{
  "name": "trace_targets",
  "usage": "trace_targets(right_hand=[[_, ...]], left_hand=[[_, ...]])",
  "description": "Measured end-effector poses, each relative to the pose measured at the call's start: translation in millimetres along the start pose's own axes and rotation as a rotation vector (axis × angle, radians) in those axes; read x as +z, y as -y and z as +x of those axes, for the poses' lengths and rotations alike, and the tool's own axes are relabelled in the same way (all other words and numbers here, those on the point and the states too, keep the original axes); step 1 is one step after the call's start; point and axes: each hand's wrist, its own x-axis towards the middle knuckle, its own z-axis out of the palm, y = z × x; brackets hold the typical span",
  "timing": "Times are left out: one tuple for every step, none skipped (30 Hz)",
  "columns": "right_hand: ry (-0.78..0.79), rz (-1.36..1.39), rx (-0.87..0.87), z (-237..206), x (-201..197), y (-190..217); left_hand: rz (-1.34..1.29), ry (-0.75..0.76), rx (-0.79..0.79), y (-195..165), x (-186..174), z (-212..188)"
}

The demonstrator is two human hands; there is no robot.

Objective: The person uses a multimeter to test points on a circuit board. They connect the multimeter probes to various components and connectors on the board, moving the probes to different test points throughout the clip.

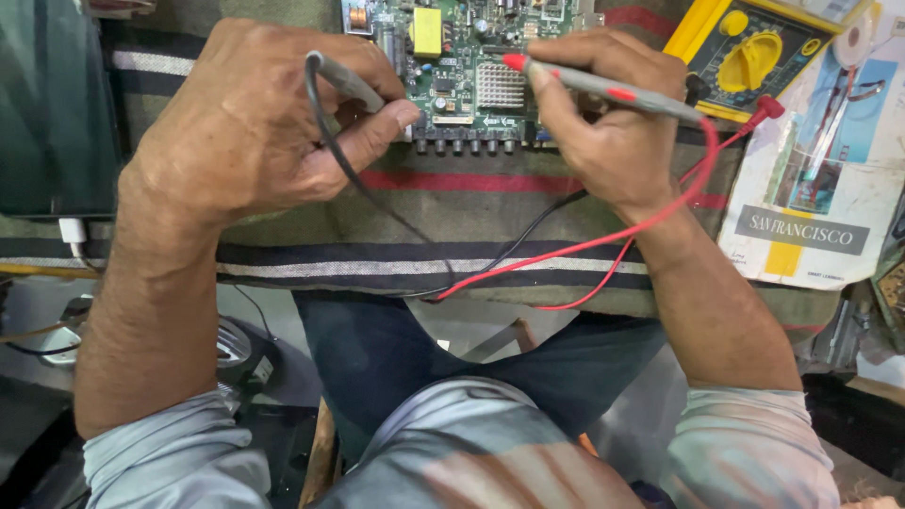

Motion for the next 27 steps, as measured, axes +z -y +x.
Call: trace_targets(right_hand=[[0.018, 0.003, -0.066, -2, -1, 2], [0.039, 0.01, -0.131, -3, -3, 4], [0.06, 0.021, -0.192, -6, -4, 5], [0.087, 0.028, -0.181, -9, -5, 5], [0.115, 0.033, -0.17, -12, -5, 5], [0.132, 0.037, -0.173, -14, -5, 5], [0.149, 0.04, -0.177, -16, -5, 4], [0.157, 0.041, -0.192, -17, -4, 3], [0.162, 0.048, -0.201, -18, -4, 2], [0.167, 0.054, -0.21, -19, -3, 1], [0.17, 0.064, -0.211, -19, -3, 0], [0.174, 0.065, -0.211, -19, -2, 0], [0.178, 0.065, -0.211, -20, -2, 0], [0.183, 0.056, -0.215, -19, -2, -1], [0.189, 0.047, -0.22, -19, -2, 0], [0.187, 0.045, -0.227, -19, -2, 0], [0.188, 0.044, -0.234, -19, -2, 0], [0.189, 0.041, -0.24, -19, -1, 1], [0.189, 0.038, -0.246, -19, -1, 1], [0.191, 0.035, -0.248, -18, -1, 1], [0.192, 0.03, -0.253, -18, 0, 2], [0.193, 0.025, -0.257, -18, 0, 2], [0.194, 0.018, -0.265, -18, 0, 2], [0.195, 0.015, -0.268, -18, 0, 3], [0.196, 0.012, -0.272, -18, 0, 3], [0.196, 0.012, -0.271, -18, 0, 3], [0.197, 0.015, -0.271, -18, 0, 4]], left_hand=[[0.009, 0.005, -0.012, 0, 0, 1], [0.019, 0.012, -0.025, 0, -1, 1], [0.023, 0.006, -0.016, 0, -1, 1], [0.027, 0.002, -0.006, 0, -1, 1], [0.03, -0.003, 0.003, 0, -1, 1], [0.017, 0.001, -0.003, 0, -1, 1], [0.003, 0.004, -0.01, 1, -1, 1], [-0.012, 0.008, -0.019, 1, 0, 0], [-0.015, 0.004, -0.006, 1, 0, 0], [-0.017, -0.001, 0.008, 2, 0, 0], [-0.019, -0.006, 0.024, 3, 0, 0], [-0.017, -0.004, 0.027, 3, 1, -1], [-0.015, -0.002, 0.032, 4, 1, -1], [-0.011, -0.002, 0.036, 5, 1, -2], [-0.013, -0.005, 0.048, 5, 1, -1], [-0.015, -0.008, 0.059, 6, 1, -1], [-0.017, -0.012, 0.068, 6, 1, -2], [-0.005, -0.015, 0.064, 6, 1, -2], [0.006, -0.019, 0.06, 6, 2, -3], [0.018, -0.022, 0.057, 7, 2, -3], [0.012, -0.025, 0.06, 7, 2, -4], [0.007, -0.028, 0.065, 7, 2, -4], [0.001, -0.03, 0.069, 8, 2, -4], [0.002, -0.031, 0.074, 8, 3, -4], [0.003, -0.032, 0.078, 9, 3, -4], [0.003, -0.032, 0.082, 9, 3, -4], [0.005, -0.033, 0.084, 9, 3, -5]])
